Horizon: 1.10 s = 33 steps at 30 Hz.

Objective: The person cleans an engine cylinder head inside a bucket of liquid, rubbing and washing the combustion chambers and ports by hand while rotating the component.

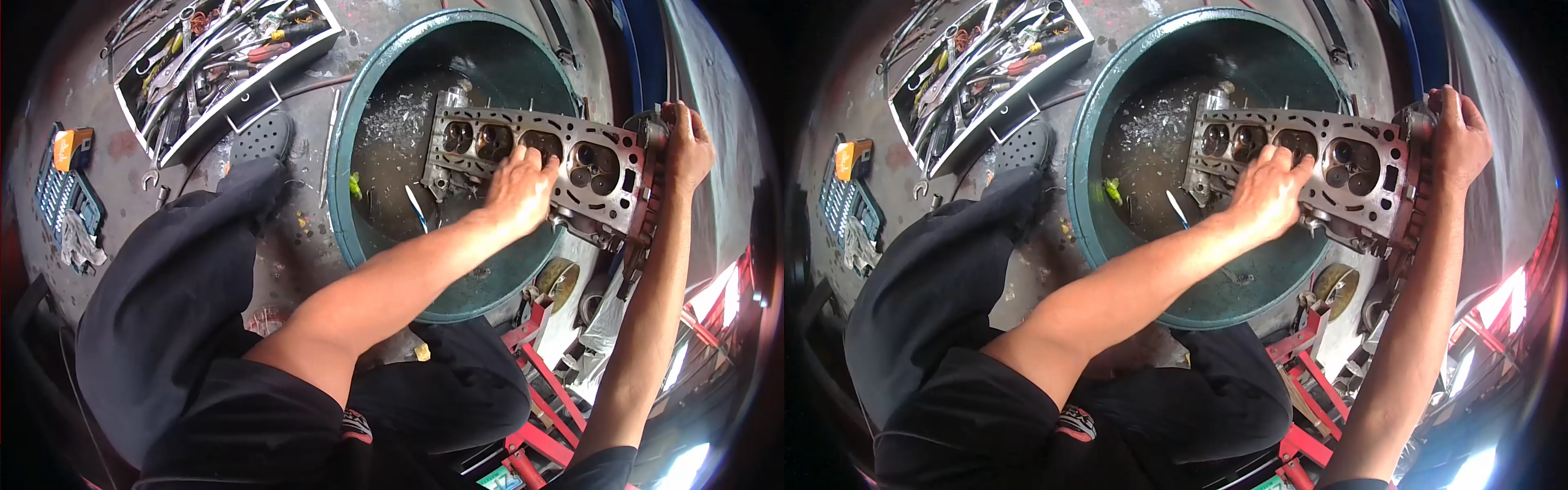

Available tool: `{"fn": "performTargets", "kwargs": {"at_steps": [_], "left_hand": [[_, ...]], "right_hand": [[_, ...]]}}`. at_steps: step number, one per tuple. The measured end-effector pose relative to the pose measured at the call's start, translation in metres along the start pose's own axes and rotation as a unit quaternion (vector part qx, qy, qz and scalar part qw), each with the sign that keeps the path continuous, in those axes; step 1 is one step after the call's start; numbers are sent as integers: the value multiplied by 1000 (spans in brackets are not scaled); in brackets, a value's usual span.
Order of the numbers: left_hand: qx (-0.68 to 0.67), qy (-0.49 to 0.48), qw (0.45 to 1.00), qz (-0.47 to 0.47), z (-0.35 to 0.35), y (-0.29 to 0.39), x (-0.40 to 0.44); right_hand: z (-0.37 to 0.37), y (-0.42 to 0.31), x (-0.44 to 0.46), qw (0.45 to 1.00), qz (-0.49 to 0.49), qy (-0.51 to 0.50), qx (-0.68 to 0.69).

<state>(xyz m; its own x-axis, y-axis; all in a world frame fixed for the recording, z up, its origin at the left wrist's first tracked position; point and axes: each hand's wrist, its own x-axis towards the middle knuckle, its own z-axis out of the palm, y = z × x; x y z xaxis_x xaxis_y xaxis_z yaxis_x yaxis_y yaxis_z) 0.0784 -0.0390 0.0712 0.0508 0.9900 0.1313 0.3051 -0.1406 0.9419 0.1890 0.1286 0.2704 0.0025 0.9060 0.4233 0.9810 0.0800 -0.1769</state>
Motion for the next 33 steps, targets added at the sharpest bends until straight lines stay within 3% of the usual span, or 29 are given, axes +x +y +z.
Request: {"fn": "performTargets", "kwargs": {"at_steps": [1, 4, 5, 6, 8, 10, 12, 13, 14, 17, 18, 20, 22, 25, 26, 28, 29, 30, 33], "left_hand": [[112, -50, 992, 15, -7, -5, 1], [189, -69, 979, 18, -14, -28, -4], [199, -171, 964, -44, -19, -12, 9], [107, -189, 973, -78, -18, -3, 17], [-28, -72, 995, -57, -13, 10, 11], [33, -57, 998, 6, -16, -4, 1], [117, -106, 987, -10, -23, -21, 2], [79, -156, 982, -73, -19, -13, 11], [44, -164, 984, -48, -21, -6, 14], [20, 19, 1000, 2, -2, 1, -1], [99, -67, 993, -5, -7, -7, -1], [114, -57, 992, -26, -11, -23, -5], [61, -148, 981, -111, -17, 4, 12], [74, 37, 996, -18, 5, 5, -7], [105, -74, 990, -55, 2, -5, -3], [147, -105, 982, -63, -13, -17, 0], [115, -131, 978, -114, -11, -6, 4], [110, -116, 977, -143, -6, 7, 3], [72, -60, 991, -99, -7, -6, -7]], "right_hand": [[-2, -1, -2, 1000, 1, 3, 2], [-4, 7, 5, 998, -21, -11, -60], [-2, 7, 4, 999, -12, -2, -30], [-2, 4, 2, 999, -14, -5, -29], [-2, -1, 0, 1000, -10, 1, -10], [-6, -1, -6, 999, -14, -8, -37], [-6, -4, 2, 996, -37, -6, -79], [-4, 1, 5, 997, -18, -7, -73], [-3, 1, 5, 997, -20, -7, -68], [-2, 8, -2, 1000, 3, -16, -18], [-5, 8, -5, 999, -2, -22, -37], [-4, 0, 3, 998, -22, -11, -56], [-3, -6, 2, 998, -10, -19, -63], [-3, -10, -3, 1000, 1, -17, -25], [-7, -6, -6, 999, 2, -22, -30], [-3, -1, 3, 1000, -14, -17, -18], [-4, -4, 3, 999, -11, -12, -38], [0, -6, 3, 999, -12, -13, -34], [-6, -16, -3, 999, -22, -10, -37]]}}
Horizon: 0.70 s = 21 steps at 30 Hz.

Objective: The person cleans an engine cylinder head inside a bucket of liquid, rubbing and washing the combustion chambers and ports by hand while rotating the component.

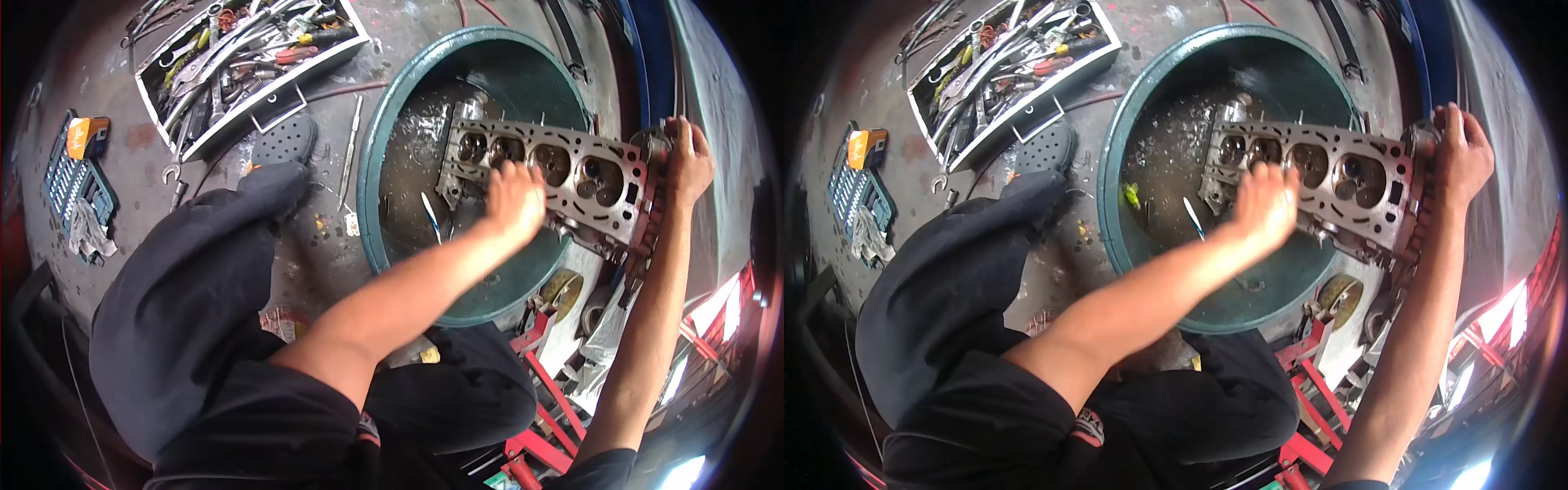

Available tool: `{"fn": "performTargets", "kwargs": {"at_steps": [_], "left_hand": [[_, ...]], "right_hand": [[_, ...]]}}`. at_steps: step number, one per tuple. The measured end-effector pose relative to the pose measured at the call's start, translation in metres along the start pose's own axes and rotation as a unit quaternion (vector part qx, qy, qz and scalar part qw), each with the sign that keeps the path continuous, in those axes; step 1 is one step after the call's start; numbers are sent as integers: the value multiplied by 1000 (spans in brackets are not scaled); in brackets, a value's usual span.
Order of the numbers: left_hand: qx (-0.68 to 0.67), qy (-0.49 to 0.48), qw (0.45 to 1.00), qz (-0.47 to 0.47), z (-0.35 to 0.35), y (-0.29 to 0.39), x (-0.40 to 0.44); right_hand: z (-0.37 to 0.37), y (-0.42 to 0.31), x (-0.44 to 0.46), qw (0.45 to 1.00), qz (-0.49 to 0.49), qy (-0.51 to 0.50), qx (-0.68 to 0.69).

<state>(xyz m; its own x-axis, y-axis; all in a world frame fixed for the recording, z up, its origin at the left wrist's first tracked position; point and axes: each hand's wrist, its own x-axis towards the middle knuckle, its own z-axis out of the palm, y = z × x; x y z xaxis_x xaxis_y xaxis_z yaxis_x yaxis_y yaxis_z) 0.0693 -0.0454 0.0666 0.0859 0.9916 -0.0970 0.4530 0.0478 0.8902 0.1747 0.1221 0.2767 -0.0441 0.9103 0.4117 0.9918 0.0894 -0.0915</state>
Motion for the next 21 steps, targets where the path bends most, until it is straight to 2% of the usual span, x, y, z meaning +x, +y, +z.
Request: {"fn": "performTargets", "kwargs": {"at_steps": [3, 5, 6, 7, 9, 13, 15, 16, 17, 18, 19, 20, 21], "left_hand": [[-5, -10, 1000, 18, 3, -12, 5], [-19, 62, 998, 24, 12, -14, -8], [6, 12, 999, -32, -14, -4, -6], [140, 33, 985, 91, 3, -25, 5], [154, 75, 971, 166, 1, -35, 3], [154, 27, 976, 149, -9, -33, 1], [267, 43, 943, 196, -12, -32, 5], [208, 57, 959, 183, -6, -34, 3], [214, 55, 958, 182, -4, -33, -3], [61, 33, 989, 127, -3, -30, -7], [-93, 12, 993, 69, -4, -31, -8], [-291, -19, 956, 45, 6, -45, -8], [-281, -16, 959, 44, 3, -54, -9]], "right_hand": [[3, 2, 1, 999, 9, 5, 40], [5, 2, 1, 998, 2, 9, 55], [2, -3, 1, 1000, -4, 10, 26], [-1, -7, -3, 1000, -7, 4, -10], [3, -8, -6, 998, 7, 19, 52], [4, -4, -2, 999, -3, 32, 20], [1, -8, -3, 999, -20, 31, -11], [2, -9, -3, 999, -21, 32, 20], [4, -10, -4, 998, -18, 37, 55], [4, -9, -3, 998, -19, 31, 44], [3, -9, -2, 998, -17, 35, 54], [2, -12, -3, 999, -11, 25, 42], [3, -13, -2, 999, -6, 15, 31]]}}
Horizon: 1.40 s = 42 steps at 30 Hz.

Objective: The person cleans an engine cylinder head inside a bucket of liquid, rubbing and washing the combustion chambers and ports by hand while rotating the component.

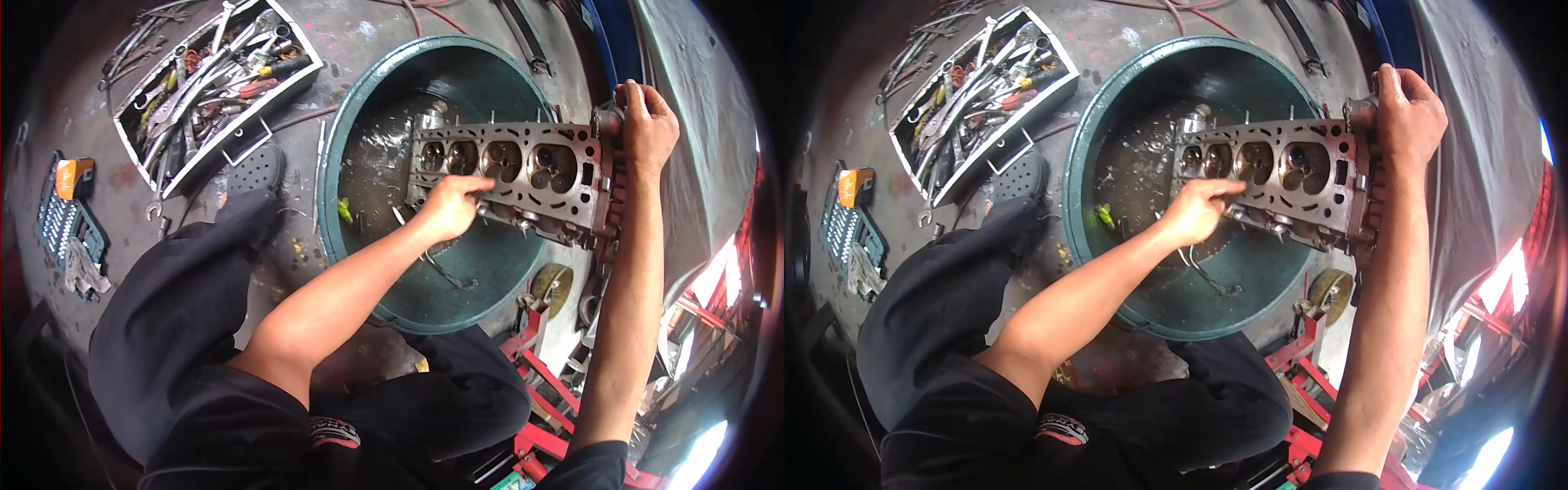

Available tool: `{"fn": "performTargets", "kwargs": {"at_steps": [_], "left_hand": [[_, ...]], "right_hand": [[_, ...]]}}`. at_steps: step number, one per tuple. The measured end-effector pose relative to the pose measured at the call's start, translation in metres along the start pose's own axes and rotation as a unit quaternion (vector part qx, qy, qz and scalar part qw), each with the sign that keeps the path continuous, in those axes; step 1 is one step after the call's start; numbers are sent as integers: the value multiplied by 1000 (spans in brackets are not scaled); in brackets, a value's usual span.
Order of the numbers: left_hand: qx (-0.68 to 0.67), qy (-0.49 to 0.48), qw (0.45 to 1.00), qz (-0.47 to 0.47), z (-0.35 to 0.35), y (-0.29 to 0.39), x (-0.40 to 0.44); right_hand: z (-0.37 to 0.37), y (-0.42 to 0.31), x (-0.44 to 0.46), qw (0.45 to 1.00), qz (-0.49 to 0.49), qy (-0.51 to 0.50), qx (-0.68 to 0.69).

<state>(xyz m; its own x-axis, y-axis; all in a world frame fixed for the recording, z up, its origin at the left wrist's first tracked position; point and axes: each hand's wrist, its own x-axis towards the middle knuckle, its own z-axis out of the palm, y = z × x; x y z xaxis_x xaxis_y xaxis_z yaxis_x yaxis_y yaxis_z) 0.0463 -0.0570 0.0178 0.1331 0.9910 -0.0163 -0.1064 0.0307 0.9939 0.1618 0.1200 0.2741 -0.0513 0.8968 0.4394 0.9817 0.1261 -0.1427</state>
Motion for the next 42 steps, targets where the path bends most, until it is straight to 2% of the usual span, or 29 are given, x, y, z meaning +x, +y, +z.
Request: {"fn": "performTargets", "kwargs": {"at_steps": [2, 4, 5, 6, 8, 10, 11, 12, 13, 14, 15, 16, 18, 19, 20, 21, 22, 24, 26, 27, 28, 30, 33, 36, 37, 38, 42], "left_hand": [[50, 22, 996, -72, -17, -15, -3], [175, 61, 936, -299, -35, -35, 44], [241, 70, 929, -270, -46, -46, 67], [302, 57, 909, -281, -57, -53, 89], [419, 130, 874, -208, -61, -99, 126], [478, 30, 864, -152, -90, -125, 145], [511, -15, 844, -163, -91, -133, 137], [619, -18, 777, -115, -78, -152, 118], [612, 62, 780, -114, -57, -164, 100], [629, 11, 767, -128, -40, -151, 82], [562, -77, 801, -190, -31, -146, 78], [475, -30, 845, -246, -21, -150, 75], [320, 72, 845, -422, -21, -147, 82], [260, 146, 879, -371, -16, -146, 75], [198, 221, 901, -316, -21, -101, 60], [159, 275, 924, -213, -10, -102, 55], [78, 247, 950, -177, -7, -72, 53], [64, 324, 943, 42, 14, -27, 46], [116, 258, 958, 53, 17, 32, 37], [140, 279, 941, 131, 23, 38, 38], [162, 221, 952, 138, 25, 40, 39], [213, 210, 935, 191, 26, 39, 38], [217, 199, 927, 232, 33, 21, 30], [228, 177, 922, 259, 30, 15, 34], [227, 163, 916, 287, 26, 12, 37], [229, 151, 908, 316, 21, 9, 42], [275, 133, 892, 332, 18, -6, 59]], "right_hand": [[4, 7, 4, 1000, -2, -4, 9], [-3, -2, 6, 999, -21, -40, -17], [-2, 5, 9, 999, -10, -48, 11], [2, 10, 10, 997, 0, -57, 43], [2, 9, 8, 998, 12, -51, 37], [3, 11, 8, 997, 13, -50, 51], [2, 8, 8, 997, 14, -50, 52], [2, 8, 7, 997, 19, -49, 52], [3, 9, 10, 997, 21, -41, 58], [5, 9, 10, 997, 18, -39, 57], [3, 10, 5, 998, 19, -44, 52], [1, 9, 2, 998, 20, -45, 51], [-1, 4, 4, 998, 17, -53, 2], [2, 9, 6, 999, -2, -45, 9], [3, 9, 7, 999, -12, -47, 10], [3, 9, 7, 999, -2, -46, 9], [3, 9, 7, 999, 9, -43, 9], [4, 11, 6, 999, 4, -44, 16], [4, 10, 5, 1000, 11, -25, 5], [3, 14, 4, 999, 4, -33, 8], [5, 19, 9, 999, -6, -36, 11], [-1, 11, 6, 999, -13, -30, -29], [-1, 6, 4, 999, 25, -30, 32], [1, 17, 5, 998, 11, -23, 56], [-4, 18, 7, 999, -1, -34, 0], [-4, 20, 6, 999, 13, -33, 7], [3, 49, 9, 992, 37, -29, 121]]}}
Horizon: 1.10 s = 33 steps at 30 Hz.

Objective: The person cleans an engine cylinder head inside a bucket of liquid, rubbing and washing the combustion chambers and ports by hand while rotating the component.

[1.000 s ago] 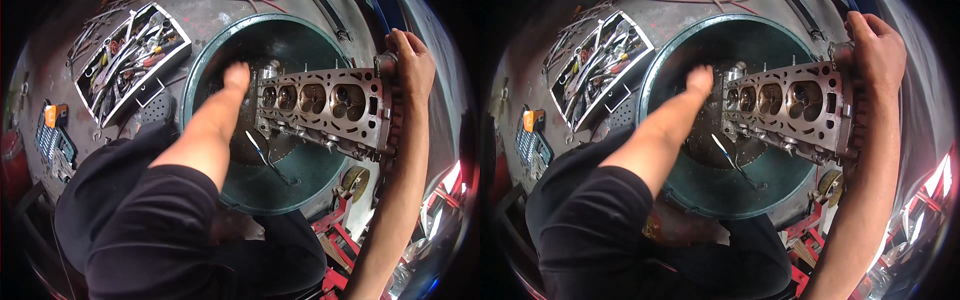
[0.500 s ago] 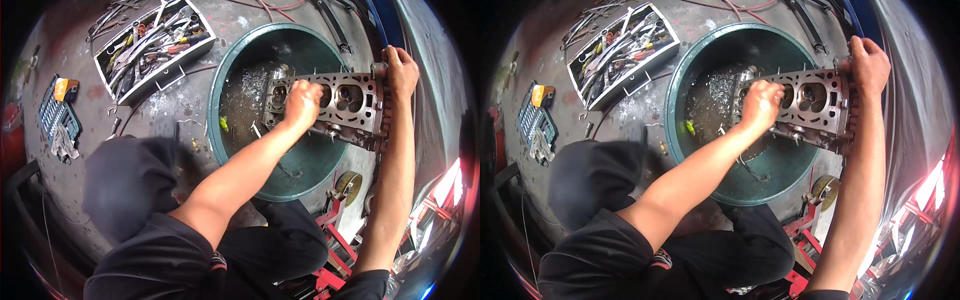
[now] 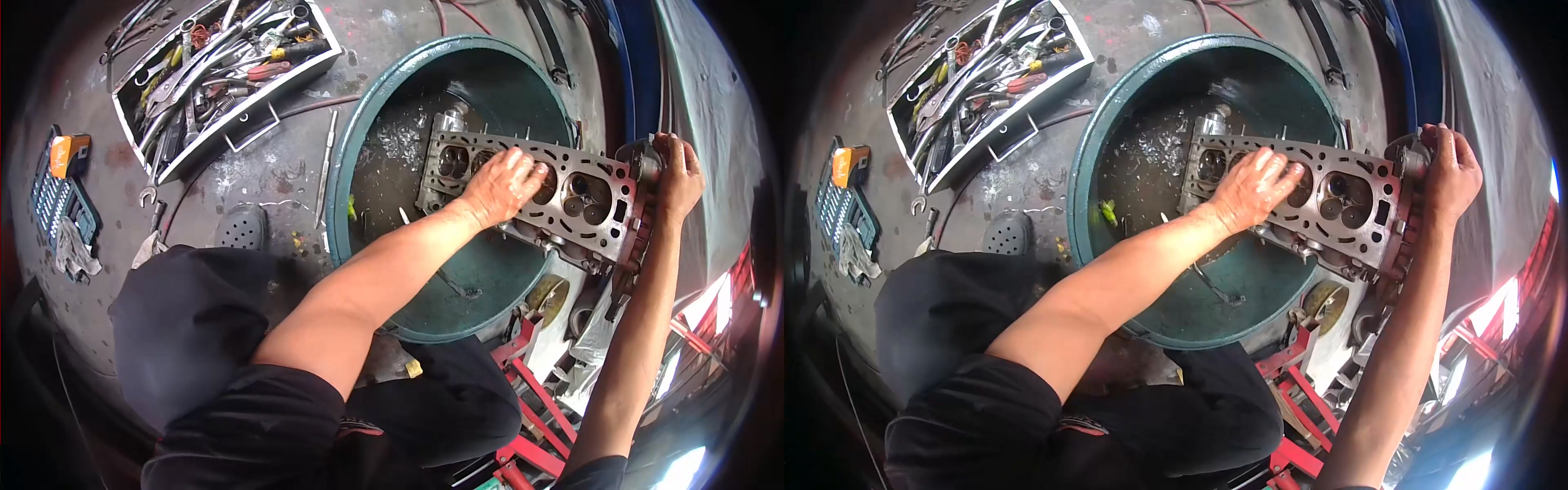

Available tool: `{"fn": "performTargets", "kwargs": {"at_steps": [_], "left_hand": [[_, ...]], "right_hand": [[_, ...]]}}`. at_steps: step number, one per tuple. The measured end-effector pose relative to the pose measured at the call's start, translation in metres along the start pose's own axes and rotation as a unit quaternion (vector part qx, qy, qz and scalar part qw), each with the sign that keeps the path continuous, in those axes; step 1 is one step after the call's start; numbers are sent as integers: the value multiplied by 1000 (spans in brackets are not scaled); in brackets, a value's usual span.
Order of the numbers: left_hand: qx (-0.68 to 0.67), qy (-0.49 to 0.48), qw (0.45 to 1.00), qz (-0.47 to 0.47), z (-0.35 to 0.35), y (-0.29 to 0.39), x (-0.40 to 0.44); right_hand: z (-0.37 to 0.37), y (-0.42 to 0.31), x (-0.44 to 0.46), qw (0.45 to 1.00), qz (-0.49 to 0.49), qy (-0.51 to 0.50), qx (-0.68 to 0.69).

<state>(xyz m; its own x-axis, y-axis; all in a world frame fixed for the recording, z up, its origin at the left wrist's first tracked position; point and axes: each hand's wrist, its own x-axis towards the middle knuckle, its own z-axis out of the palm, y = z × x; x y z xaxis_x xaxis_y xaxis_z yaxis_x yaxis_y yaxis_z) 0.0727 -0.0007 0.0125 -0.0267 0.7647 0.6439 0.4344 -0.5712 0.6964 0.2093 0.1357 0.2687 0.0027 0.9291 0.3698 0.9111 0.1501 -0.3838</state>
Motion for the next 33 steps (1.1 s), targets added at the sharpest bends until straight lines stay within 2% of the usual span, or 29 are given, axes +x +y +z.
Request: {"fn": "performTargets", "kwargs": {"at_steps": [2, 4, 6, 7, 8, 11, 12, 14, 16, 18, 20, 22, 24, 26, 28, 30, 31, 32, 33], "left_hand": [[59, -51, 996, -52, -4, -1, -13], [21, -46, 993, -104, 2, 6, -8], [-38, -31, 997, -59, -2, 12, 5], [-42, 36, 998, -18, 5, 12, 8], [-8, -24, 1000, -16, 2, 1, 3], [56, -33, 996, -60, -1, 0, -3], [20, -11, 998, -67, 0, 3, 2], [-14, 26, 999, 45, 0, 3, 18], [33, 6, 997, 76, 1, -11, 11], [90, -31, 994, 51, -3, -22, -5], [72, -49, 995, 48, -13, -30, -4], [100, -66, 993, 2, -26, -46, 4], [226, -138, 935, -234, -28, -81, 13], [249, -183, 861, -404, -24, -124, 7], [218, -276, 818, -456, -19, -175, -32], [301, -361, 738, -484, -13, -151, -51], [246, -388, 747, -480, -5, -144, -58], [174, -328, 761, -531, 18, -151, -73], [137, -288, 747, -583, 26, -145, -68]], "right_hand": [[-5, 1, -3, 1000, 9, -2, 26], [-4, -5, -5, 1000, -2, -5, -5], [-5, -5, -2, 1000, -2, -4, -17], [-4, -5, 3, 1000, 0, -3, 6], [-5, 2, -2, 1000, 14, -9, 25], [-5, 4, -2, 1000, 7, -2, 24], [-4, 1, -3, 1000, 5, 0, 6], [-6, 6, 2, 1000, -1, -3, 10], [-5, 1, -1, 1000, 21, -14, -5], [-4, -8, -5, 998, 4, -9, -56], [-4, 1, 0, 999, 6, -8, -34], [-4, 5, 1, 1000, 16, -8, -14], [-4, -5, -1, 999, -3, -20, -35], [-2, -9, -2, 1000, 15, -15, -17], [1, -11, -4, 1000, 11, 1, -9], [4, -10, -3, 1000, 6, -5, -3], [1, -11, -4, 1000, 3, -4, -4], [0, -18, -6, 999, 8, -3, -53], [0, -24, -9, 998, 8, 4, -55]]}}
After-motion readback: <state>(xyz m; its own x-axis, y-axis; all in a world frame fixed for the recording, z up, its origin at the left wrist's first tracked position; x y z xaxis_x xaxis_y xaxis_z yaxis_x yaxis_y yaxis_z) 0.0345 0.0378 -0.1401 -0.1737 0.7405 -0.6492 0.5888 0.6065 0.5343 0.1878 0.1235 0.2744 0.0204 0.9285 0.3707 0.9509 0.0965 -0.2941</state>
